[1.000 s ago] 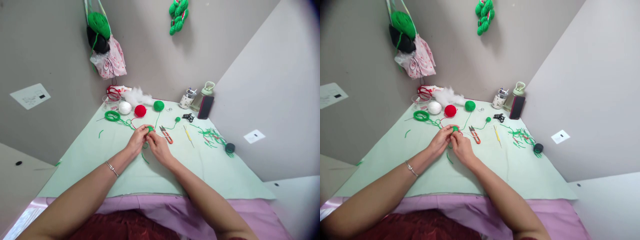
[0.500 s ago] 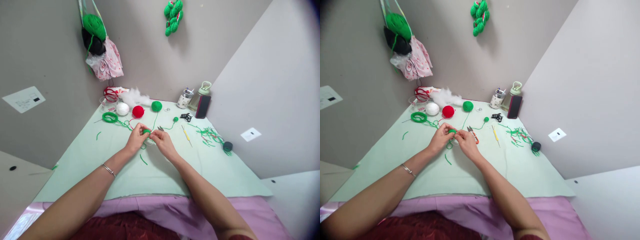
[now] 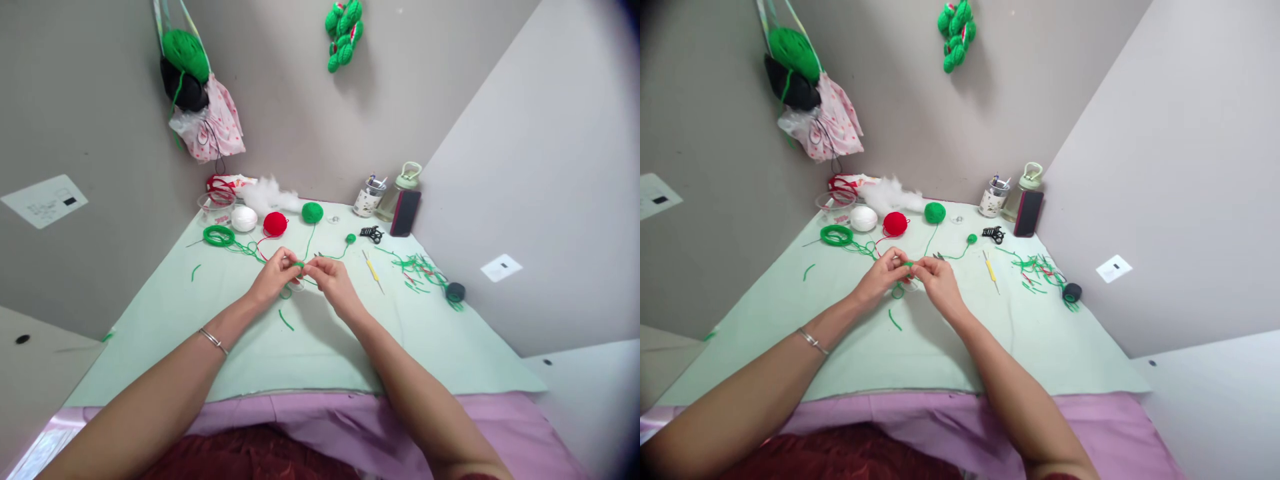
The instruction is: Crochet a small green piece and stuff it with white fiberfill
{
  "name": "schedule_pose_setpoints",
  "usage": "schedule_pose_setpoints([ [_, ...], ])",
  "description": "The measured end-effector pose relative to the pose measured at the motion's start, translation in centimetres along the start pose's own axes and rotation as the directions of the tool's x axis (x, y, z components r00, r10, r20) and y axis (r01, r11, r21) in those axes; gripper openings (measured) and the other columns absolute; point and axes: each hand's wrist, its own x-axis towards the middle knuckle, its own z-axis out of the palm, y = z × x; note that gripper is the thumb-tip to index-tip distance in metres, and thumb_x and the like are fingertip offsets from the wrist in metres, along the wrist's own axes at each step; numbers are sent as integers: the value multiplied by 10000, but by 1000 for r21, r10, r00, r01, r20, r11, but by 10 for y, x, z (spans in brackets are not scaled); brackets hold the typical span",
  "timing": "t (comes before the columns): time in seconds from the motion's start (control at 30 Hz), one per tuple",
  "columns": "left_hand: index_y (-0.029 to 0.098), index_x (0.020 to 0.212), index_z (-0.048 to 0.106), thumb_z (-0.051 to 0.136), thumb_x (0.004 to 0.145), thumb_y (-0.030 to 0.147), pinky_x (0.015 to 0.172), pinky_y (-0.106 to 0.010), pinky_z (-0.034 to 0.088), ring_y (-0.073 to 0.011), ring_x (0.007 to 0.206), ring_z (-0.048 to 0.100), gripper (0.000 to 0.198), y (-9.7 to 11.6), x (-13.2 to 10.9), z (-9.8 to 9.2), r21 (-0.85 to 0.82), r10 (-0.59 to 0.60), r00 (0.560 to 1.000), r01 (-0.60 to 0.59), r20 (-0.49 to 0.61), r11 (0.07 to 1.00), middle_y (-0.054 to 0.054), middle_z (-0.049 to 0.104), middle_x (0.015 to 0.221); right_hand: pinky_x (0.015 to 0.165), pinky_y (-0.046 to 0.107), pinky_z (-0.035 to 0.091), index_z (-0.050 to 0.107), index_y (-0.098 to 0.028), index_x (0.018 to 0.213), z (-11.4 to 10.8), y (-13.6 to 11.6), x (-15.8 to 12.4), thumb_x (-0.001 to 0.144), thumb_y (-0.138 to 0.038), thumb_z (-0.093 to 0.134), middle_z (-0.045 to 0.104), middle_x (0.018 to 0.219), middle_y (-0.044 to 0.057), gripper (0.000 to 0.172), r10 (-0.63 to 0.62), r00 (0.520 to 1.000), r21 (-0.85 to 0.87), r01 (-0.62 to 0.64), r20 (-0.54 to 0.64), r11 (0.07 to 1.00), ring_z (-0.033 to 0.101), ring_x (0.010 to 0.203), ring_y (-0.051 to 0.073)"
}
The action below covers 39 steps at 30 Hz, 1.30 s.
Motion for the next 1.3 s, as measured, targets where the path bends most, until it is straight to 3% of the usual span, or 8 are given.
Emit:
schedule_pose_setpoints([
  [0.13, 217, 836, 545, 808, 683, 200, 670, -221, 473, -111, 702, 617, 305, -7, 2, 3, 15, 45, 995, -43, -86, 999, 33, 707, 809, 560, 292, 258, 580, -213, 667, 7, 1, -3, 806, -386, 597, 435, 576, -50, 223, 0, 1000, -2, 0, 16, 1000, 339, 569, 128],
  [0.3, 216, 870, 571, 787, 694, 264, 641, -255, 489, -127, 646, 610, 283, -7, 3, 3, -33, 39, 989, -44, -145, 998, 23, 692, 796, 558, 284, 274, 613, -212, 715, 9, 5, 3, 837, -454, 596, 434, 577, -52, 272, -21, 999, 7, 21, 46, 1000, 352, 572, 131],
  [0.47, 203, 977, 658, 785, 674, 235, 772, -274, 516, -156, 823, 660, 330, 0, 0, 0, -78, 68, 973, -87, -219, 993, 0, 701, 889, 537, 265, 295, 644, -210, 774, 4, 11, 8, 851, -494, 601, 434, 540, -68, 297, -5, 992, 7, 5, 123, 1000, 367, 531, 123],
  [0.6, 205, 1011, 661, 789, 653, 192, 843, -289, 515, -183, 955, 679, 380, 1, -1, 0, -86, 81, 967, -105, -242, 991, -38, 742, 1012, 568, 262, 336, 680, -196, 738, 4, 14, 9, 852, -453, 624, 529, 565, -45, 286, -31, 988, -29, 36, 151, 999, 408, 551, 120],
  [0.8, 204, 973, 662, 810, 683, 227, 859, -306, 523, -189, 943, 699, 326, 0, 0, -2, -87, 100, 963, -126, -252, 988, -28, 718, 1001, 613, 281, 417, 753, -197, 905, -2, 27, 15, 836, -399, 634, 742, 828, 22, 244, -74, 997, -127, 72, -4, 989, 479, 587, 132],
  [0.97, 210, 1012, 704, 820, 717, 252, 753, -276, 513, -148, 773, 658, 320, 4, -2, -2, -57, 76, 965, -93, -250, 994, -9, 707, 961, 743, 334, 508, 733, -202, 1001, -16, 38, 25, 851, -391, 598, 774, 991, 74, 277, -110, 978, -182, 77, -177, 980, 576, 686, 168],
  [1.17, 210, 1006, 710, 810, 734, 258, 721, -263, 503, -138, 733, 634, 294, 5, -5, 0, -45, 52, 969, -64, -241, 997, 6, 696, 887, 721, 334, 530, 730, -188, 991, -16, 42, 27, 858, -366, 585, 779, 909, 67, 265, -121, 976, -226, 79, -179, 971, 622, 688, 179],
  [1.3, 201, 969, 699, 822, 711, 247, 690, -260, 508, -144, 736, 662, 290, 7, -2, 3, -57, 7, 982, -18, -191, 998, 2, 693, 871, 771, 340, 547, 747, -184, 1024, -19, 32, 34, 883, -311, 594, 792, 937, 65, 244, -135, 984, -296, 96, -114, 950, 671, 760, 183],
])
